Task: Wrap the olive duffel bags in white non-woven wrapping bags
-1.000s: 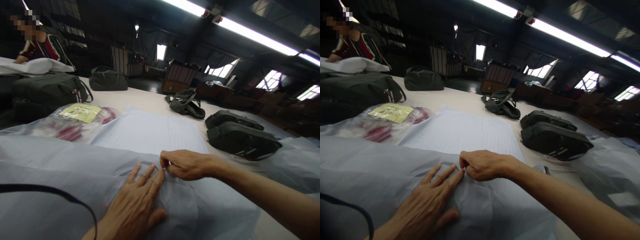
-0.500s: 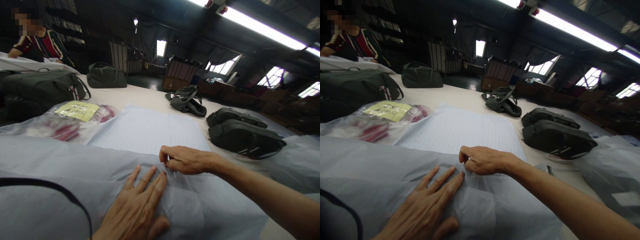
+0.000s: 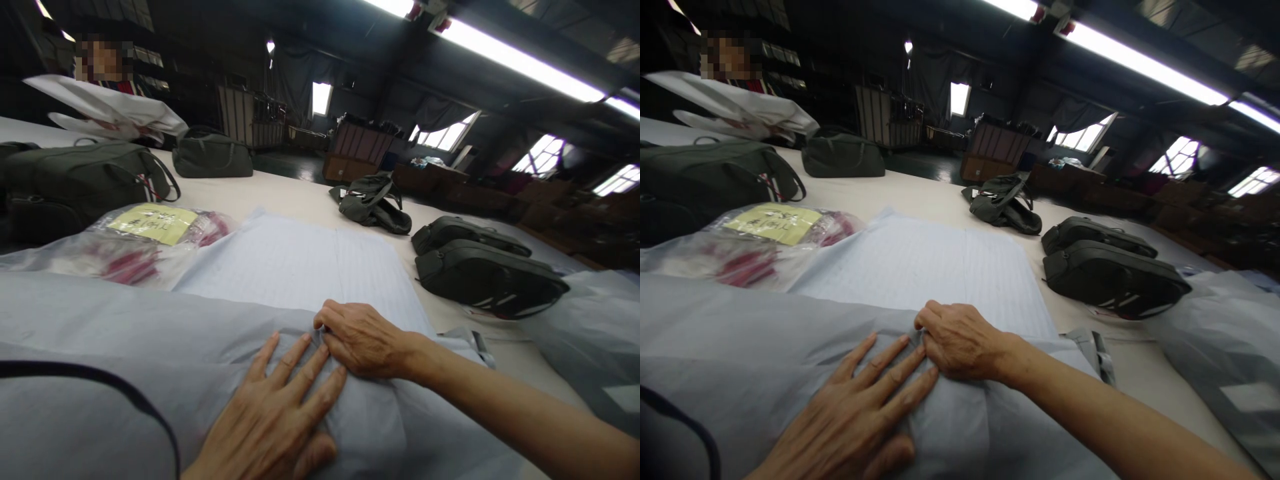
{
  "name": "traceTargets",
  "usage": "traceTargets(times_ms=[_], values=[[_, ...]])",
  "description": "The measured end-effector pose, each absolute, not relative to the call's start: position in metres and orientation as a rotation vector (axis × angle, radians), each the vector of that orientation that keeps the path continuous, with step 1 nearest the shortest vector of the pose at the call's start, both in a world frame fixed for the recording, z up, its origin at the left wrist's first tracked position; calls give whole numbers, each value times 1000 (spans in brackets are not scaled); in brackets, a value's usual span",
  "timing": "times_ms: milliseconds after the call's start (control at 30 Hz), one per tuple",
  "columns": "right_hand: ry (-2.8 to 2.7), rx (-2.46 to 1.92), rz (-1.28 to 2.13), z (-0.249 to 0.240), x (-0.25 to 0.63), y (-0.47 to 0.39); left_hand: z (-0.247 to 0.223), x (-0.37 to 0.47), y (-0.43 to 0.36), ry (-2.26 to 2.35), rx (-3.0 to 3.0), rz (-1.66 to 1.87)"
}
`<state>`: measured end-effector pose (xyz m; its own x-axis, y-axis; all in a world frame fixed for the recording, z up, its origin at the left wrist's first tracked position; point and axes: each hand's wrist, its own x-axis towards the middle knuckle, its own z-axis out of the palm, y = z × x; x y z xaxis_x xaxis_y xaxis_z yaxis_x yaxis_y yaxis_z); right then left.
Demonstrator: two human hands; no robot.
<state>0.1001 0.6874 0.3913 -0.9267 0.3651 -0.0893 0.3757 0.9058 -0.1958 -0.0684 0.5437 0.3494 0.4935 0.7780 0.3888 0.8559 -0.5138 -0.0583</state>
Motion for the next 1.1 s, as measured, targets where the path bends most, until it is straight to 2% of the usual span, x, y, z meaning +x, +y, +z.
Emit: traceTargets(times_ms=[133, 200, 367, 433, 567, 733, 800, 933, 1100], values=[[3029, 620, -299, 385, 103, 690, 347, -70, 543, -1408, -2535, -465], [3026, 705, -420, 386, 108, 699, 347, -69, 543, -1425, -2551, -472], [2850, 1109, -1179, 390, 116, 725, 349, -67, 542, -1471, -2590, -489], [2801, 1109, -1347, 387, 110, 725, 349, -67, 542, -1490, -2610, -475], [2693, 936, -1225, 379, 95, 719, 349, -68, 543, -1554, -2664, -485], [2823, 1229, -1334, 414, 104, 698, 360, -62, 537, -1673, -2711, -599], [2884, 1260, -1241, 423, 109, 679, 366, -59, 536, -1699, -2690, -671], [2881, 1162, -954, 395, 109, 642, 373, -66, 538, -1736, -2615, -721], [2857, 1200, -618, 355, 98, 638, 376, -121, 528, -1903, -2402, -573]])
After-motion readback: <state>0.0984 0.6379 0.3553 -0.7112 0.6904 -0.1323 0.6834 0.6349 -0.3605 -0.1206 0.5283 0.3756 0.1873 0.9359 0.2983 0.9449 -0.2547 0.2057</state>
